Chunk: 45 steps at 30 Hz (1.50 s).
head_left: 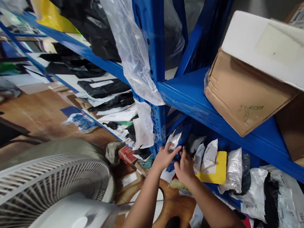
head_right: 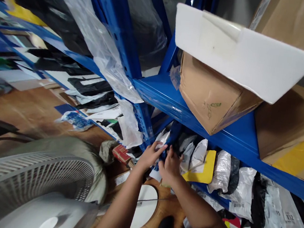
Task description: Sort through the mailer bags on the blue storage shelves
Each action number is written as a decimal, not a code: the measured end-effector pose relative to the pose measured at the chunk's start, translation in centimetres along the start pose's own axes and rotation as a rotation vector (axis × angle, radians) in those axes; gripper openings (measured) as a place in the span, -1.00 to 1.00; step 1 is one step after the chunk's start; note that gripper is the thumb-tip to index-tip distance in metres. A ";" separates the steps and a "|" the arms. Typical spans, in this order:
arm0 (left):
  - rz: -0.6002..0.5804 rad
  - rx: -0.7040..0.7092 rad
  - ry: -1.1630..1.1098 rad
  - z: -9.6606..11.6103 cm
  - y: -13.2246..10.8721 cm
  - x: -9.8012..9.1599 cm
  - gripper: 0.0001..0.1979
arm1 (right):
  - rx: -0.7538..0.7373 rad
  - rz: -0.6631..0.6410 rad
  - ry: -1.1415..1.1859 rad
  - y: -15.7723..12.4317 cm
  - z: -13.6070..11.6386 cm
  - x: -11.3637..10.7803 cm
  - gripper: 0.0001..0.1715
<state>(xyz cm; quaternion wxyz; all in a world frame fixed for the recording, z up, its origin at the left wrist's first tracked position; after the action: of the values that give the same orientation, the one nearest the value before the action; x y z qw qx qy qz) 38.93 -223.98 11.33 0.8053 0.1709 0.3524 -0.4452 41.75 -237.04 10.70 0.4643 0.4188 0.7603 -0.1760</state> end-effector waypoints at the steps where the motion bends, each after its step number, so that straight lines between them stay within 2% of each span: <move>1: -0.019 -0.051 0.010 0.1 0.2 -0.1 -0.51 | -0.046 -0.010 0.013 -0.1 -0.1 0.3 -0.21; 3: -0.035 -0.143 0.067 0.4 0.5 -0.2 -0.43 | -0.121 -0.027 0.029 -0.3 0.4 0.3 -0.27; 5: -0.030 -0.198 0.129 0.7 0.6 0.0 -0.44 | -0.149 -0.010 0.028 -0.8 1.8 -0.3 -0.31; 8: -0.010 -0.206 0.172 1.1 0.7 0.6 -0.50 | -0.124 0.056 -0.036 -1.7 4.2 -1.8 -0.39; 11: 0.011 -0.172 0.183 0.8 1.1 0.9 -0.56 | -0.071 0.054 -0.154 -2.5 5.5 -3.0 -0.50; 13: 0.022 -0.154 0.190 0.6 1.3 0.8 -0.57 | -0.047 0.010 -0.244 -2.5 5.2 -3.3 -0.50; 16: 0.022 -0.137 0.198 0.5 1.6 0.6 -0.58 | -0.038 -0.068 -0.363 -1.9 3.5 -3.2 -0.32; 17: 0.018 -0.135 0.199 0.6 1.5 0.5 -0.58 | -0.040 -0.086 -0.390 -1.7 2.9 -3.0 -0.32; 18: 0.010 -0.139 0.200 0.8 1.5 0.5 -0.59 | -0.048 -0.100 -0.408 -1.5 2.3 -2.8 -0.40; 20: -0.010 -0.163 0.205 1.2 1.2 0.4 -0.57 | -0.080 -0.135 -0.417 -1.1 1.6 -2.3 -0.70; 21: -0.021 -0.176 0.210 1.4 1.1 0.3 -0.53 | -0.098 -0.161 -0.411 -1.0 1.4 -2.0 -0.76; 23: -0.045 -0.192 0.223 1.8 0.8 0.2 -0.40 | -0.123 -0.216 -0.383 -0.9 1.6 -1.7 -0.62; 25: -0.059 -0.203 0.228 2.1 0.7 0.0 -0.37 | -0.111 -0.219 -0.340 -0.7 2.2 -2.0 -0.59; 28: -0.074 -0.227 0.220 2.3 1.1 -0.5 -0.48 | -0.059 -0.158 -0.294 -0.3 3.5 -3.0 -0.62; 31: -0.107 -0.237 0.214 2.4 1.9 -0.8 -0.48 | -0.015 -0.104 -0.247 0.0 5.0 -3.8 -0.60; 34: -0.136 -0.235 0.213 2.4 2.7 -1.3 -0.46 | 0.013 0.020 -0.083 0.3 6.6 -4.3 -0.61; 39: -0.164 -0.205 0.241 2.5 3.2 -2.5 -0.43 | -0.028 0.233 0.132 0.1 8.7 -4.8 -0.65; 45: -0.133 -0.157 0.292 2.7 3.0 -4.2 -0.53 | -0.095 0.330 0.265 -0.3 9.9 -5.6 -0.70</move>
<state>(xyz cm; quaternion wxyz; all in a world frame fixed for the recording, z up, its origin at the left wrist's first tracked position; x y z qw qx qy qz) 41.09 -221.45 16.09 0.7253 0.1467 0.5098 -0.4388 48.22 -246.38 10.42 0.4019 0.5347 0.7433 -0.0049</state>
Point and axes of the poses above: each hand's wrist, its own y-axis towards the middle knuckle, its own x-axis out of the palm, z = x × y, the point moved 4 cm from there along y, towards the middle knuckle, and after that the axes turned 5 degrees about z, right-handed, at the moved point
